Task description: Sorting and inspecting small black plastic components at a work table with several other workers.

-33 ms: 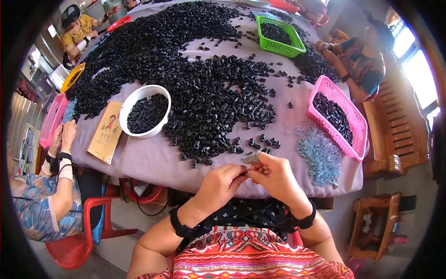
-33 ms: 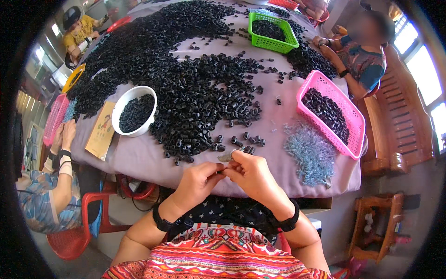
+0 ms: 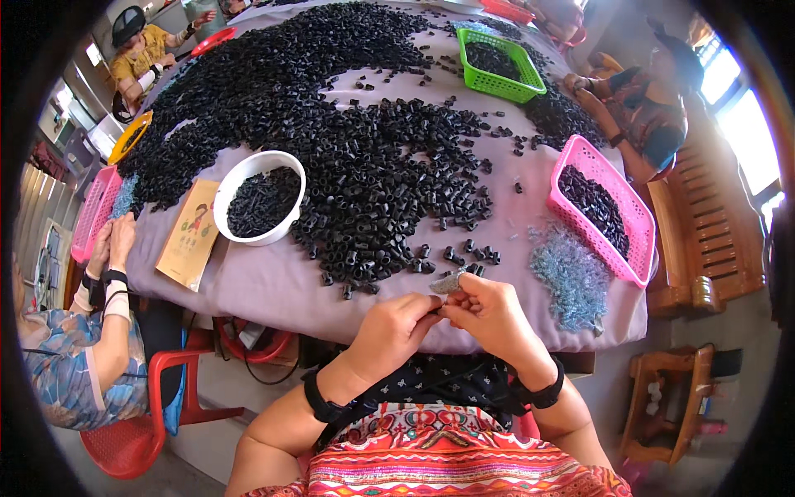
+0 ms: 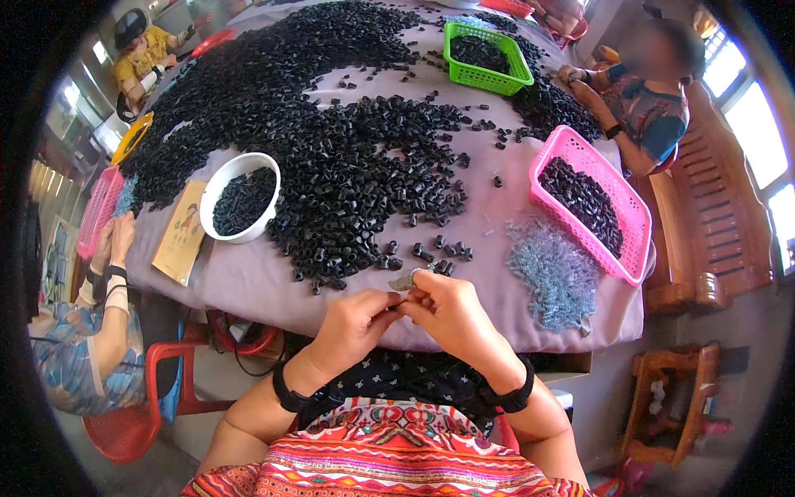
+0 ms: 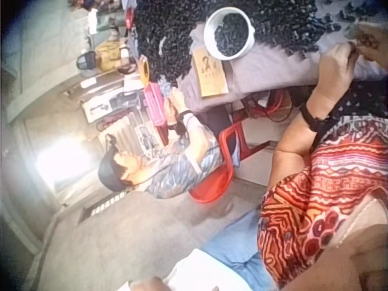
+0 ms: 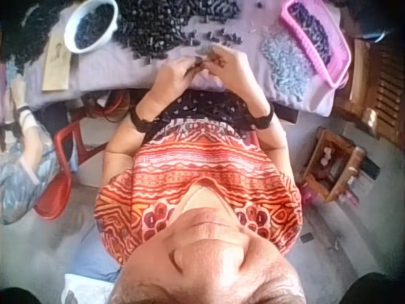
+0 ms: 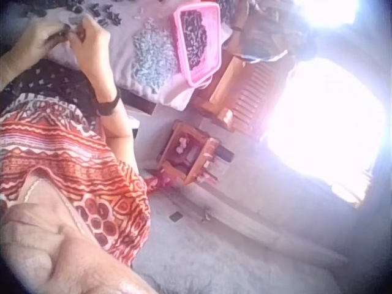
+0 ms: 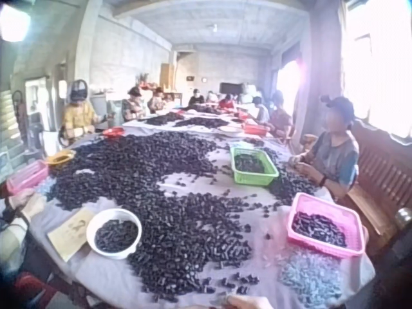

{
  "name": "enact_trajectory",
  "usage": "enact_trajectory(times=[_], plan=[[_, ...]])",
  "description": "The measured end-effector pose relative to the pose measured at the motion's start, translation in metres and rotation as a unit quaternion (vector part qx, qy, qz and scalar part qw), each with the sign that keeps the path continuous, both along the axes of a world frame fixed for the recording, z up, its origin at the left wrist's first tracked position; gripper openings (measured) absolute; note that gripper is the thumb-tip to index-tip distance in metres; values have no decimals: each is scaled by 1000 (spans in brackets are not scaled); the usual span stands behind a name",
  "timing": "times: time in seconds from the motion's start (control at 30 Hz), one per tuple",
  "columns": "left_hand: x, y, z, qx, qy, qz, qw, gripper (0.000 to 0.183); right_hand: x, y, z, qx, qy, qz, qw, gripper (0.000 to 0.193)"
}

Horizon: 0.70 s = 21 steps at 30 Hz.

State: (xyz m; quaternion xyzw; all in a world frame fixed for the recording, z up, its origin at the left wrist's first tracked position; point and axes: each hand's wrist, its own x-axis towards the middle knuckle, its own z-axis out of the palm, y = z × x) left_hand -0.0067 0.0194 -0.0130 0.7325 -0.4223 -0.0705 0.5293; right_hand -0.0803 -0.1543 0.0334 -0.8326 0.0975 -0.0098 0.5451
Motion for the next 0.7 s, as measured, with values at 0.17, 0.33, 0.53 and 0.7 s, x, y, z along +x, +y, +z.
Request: enact_trajectory(times=[0.17,0.33,0.53,0.7], plan=[[-3,1,-2,8,-70,-7,998,21,-2,-2,-4,39,21,6,999,21],[-2,5,14,1,286,-58,956,17,0,0,-10,219,9,-34,975,17],[-1,7,9,6,280,-46,959,21,-2,9,-12,225,-21,-35,974,20],[1,7,6,4,262,-22,965,22,-2,6,-19,174,-18,-42,984,20]])
